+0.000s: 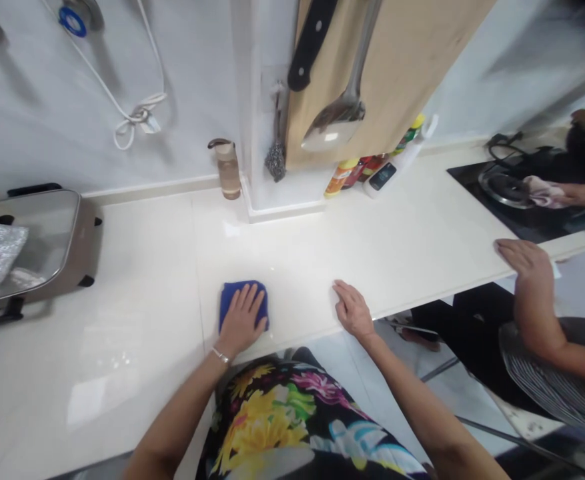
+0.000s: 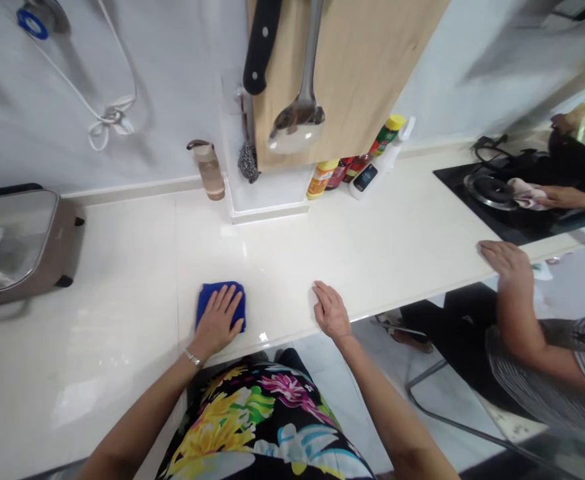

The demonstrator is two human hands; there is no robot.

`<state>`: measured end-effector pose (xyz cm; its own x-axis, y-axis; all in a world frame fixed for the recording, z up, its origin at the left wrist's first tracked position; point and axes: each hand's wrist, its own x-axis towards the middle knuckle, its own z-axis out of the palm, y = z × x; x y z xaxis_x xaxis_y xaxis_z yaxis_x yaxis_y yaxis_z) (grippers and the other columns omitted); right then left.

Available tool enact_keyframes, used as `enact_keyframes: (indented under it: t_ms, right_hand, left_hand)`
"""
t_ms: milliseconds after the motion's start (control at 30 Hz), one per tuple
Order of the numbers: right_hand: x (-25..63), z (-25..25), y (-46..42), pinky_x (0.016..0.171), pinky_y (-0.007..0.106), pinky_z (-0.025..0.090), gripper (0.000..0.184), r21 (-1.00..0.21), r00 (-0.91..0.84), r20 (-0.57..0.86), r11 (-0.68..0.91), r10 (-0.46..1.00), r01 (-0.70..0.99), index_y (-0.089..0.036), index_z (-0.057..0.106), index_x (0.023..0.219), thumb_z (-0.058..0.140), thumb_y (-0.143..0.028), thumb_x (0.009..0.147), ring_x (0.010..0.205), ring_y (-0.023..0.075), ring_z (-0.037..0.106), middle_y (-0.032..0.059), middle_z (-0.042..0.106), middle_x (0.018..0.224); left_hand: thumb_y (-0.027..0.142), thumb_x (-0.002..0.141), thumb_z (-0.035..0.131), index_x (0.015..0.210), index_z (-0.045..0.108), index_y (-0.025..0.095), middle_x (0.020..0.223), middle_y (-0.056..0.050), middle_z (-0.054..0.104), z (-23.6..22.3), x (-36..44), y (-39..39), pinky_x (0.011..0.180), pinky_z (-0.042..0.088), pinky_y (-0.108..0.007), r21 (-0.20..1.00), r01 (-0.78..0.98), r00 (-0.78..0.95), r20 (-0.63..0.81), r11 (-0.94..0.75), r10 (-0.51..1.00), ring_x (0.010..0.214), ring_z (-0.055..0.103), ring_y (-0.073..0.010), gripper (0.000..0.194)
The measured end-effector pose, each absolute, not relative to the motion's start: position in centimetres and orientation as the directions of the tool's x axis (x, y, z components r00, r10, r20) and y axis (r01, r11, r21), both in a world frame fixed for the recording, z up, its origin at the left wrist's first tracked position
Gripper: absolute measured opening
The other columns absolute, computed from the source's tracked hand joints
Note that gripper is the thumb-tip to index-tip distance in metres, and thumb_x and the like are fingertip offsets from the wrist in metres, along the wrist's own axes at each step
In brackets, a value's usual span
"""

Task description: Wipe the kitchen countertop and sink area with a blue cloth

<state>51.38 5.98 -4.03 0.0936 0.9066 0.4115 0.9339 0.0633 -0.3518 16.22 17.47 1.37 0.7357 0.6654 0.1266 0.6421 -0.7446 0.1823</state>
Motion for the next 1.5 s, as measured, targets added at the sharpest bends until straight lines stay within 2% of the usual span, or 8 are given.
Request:
enact_keyframes:
  t_ms: [167, 400, 567, 700, 800, 933, 1133, 1500]
  right_hand:
    - [51.5, -4.1, 5.9, 0.116, 0.053, 0.044, 0.051, -0.365, 0.103, 0.389, 0.05, 0.915, 0.93, -0.021, 0.05, 0.14, 0.044, -0.012, 0.09, 0.136, 0.0265, 0.05, 0.011, 0.055, 0.145]
    - [51.8, -4.2, 5.8, 0.115, 0.054, 0.044, 0.051, -0.361, 0.101, 0.393, 0.053, 0.914, 0.931, -0.021, 0.052, 0.14, 0.045, -0.014, 0.09, 0.135, 0.027, 0.051, 0.0107, 0.056, 0.144]
    - [51.8, -3.9, 5.8, 0.113, 0.052, 0.046, 0.051, -0.36, 0.095, 0.41, 0.066, 0.907, 0.931, -0.022, 0.053, 0.138, 0.046, -0.013, 0.089, 0.133, 0.0264, 0.053, 0.0107, 0.058, 0.142]
    - [51.5, -3.5, 5.9, 0.112, 0.052, 0.047, 0.05, -0.357, 0.106, 0.401, 0.049, 0.91, 0.933, -0.022, 0.054, 0.137, 0.046, -0.013, 0.089, 0.131, 0.0265, 0.054, 0.0105, 0.059, 0.141]
    - [51.3, -3.4, 5.9, 0.113, 0.052, 0.046, 0.05, -0.353, 0.119, 0.397, 0.031, 0.91, 0.935, -0.021, 0.054, 0.137, 0.046, -0.012, 0.088, 0.132, 0.0268, 0.054, 0.0108, 0.059, 0.141]
    - [51.1, -3.4, 5.9, 0.114, 0.052, 0.046, 0.051, -0.347, 0.111, 0.427, 0.049, 0.897, 0.937, -0.02, 0.052, 0.139, 0.048, -0.012, 0.088, 0.133, 0.0267, 0.053, 0.0115, 0.058, 0.142]
    - [51.1, -3.4, 5.9, 0.115, 0.052, 0.045, 0.052, -0.389, 0.144, 0.426, 0.038, 0.893, 0.921, -0.022, 0.052, 0.139, 0.048, -0.011, 0.088, 0.133, 0.0256, 0.053, 0.0101, 0.058, 0.143]
    - [51.2, -3.0, 6.0, 0.117, 0.054, 0.043, 0.053, -0.418, 0.165, 0.368, 0.004, 0.915, 0.908, -0.022, 0.052, 0.139, 0.046, -0.011, 0.088, 0.135, 0.026, 0.051, 0.0104, 0.056, 0.144]
  left_hand:
    - [0.036, 0.096, 0.045, 0.156, 0.03, 0.012, 0.164, -0.015, 0.028, 1.2, 7.5, 15.7, 0.125, 0.021, -0.053, 0.104, 0.749, 0.64, 0.138, -0.654, 0.756, 0.154, 0.017, -0.0301, 0.066]
    - [0.039, 0.096, 0.04, 0.153, 0.036, 0.009, 0.16, -0.02, 0.035, 1.1, -3.9, 15.1, 0.123, 0.023, -0.057, 0.103, 0.867, 0.472, 0.151, -0.488, 0.869, 0.151, 0.026, -0.0337, 0.065]
    - [0.045, 0.095, 0.035, 0.152, 0.036, 0.006, 0.159, -0.024, 0.033, 1.8, -12.2, 16.4, 0.121, 0.024, -0.063, 0.137, 0.965, 0.198, 0.173, -0.223, 0.965, 0.15, 0.026, -0.0388, 0.069]
    - [0.053, 0.094, 0.036, 0.156, 0.031, 0.023, 0.163, -0.013, 0.032, 1.6, -16.3, 17.6, 0.118, 0.027, -0.068, 0.182, 0.978, -0.159, 0.307, 0.106, 0.938, 0.148, 0.031, -0.0385, 0.069]
    - [0.055, 0.094, 0.035, 0.156, 0.029, 0.026, 0.164, -0.01, 0.03, 0.7, -17.2, 18.1, 0.117, 0.025, -0.071, 0.196, 0.95, -0.301, 0.351, 0.244, 0.887, 0.148, 0.031, -0.0402, 0.069]
    - [0.055, 0.094, 0.036, 0.156, 0.029, 0.019, 0.162, -0.014, 0.033, -0.1, -15.2, 17.4, 0.119, 0.025, -0.069, 0.15, 0.968, -0.243, 0.369, 0.2, 0.897, 0.148, 0.03, -0.0398, 0.073]
    - [0.045, 0.097, 0.036, 0.155, 0.029, 0.005, 0.159, -0.026, 0.033, 1.2, -5.9, 14.8, 0.122, 0.021, -0.063, 0.11, 0.988, 0.078, 0.252, -0.109, 0.965, 0.151, 0.024, -0.0385, 0.071]
    - [0.039, 0.096, 0.041, 0.159, 0.018, 0.012, 0.165, -0.019, 0.024, 1.5, 6.1, 13.6, 0.124, 0.016, -0.061, 0.15, 0.841, 0.505, 0.122, -0.519, 0.854, 0.154, 0.016, -0.0345, 0.072]
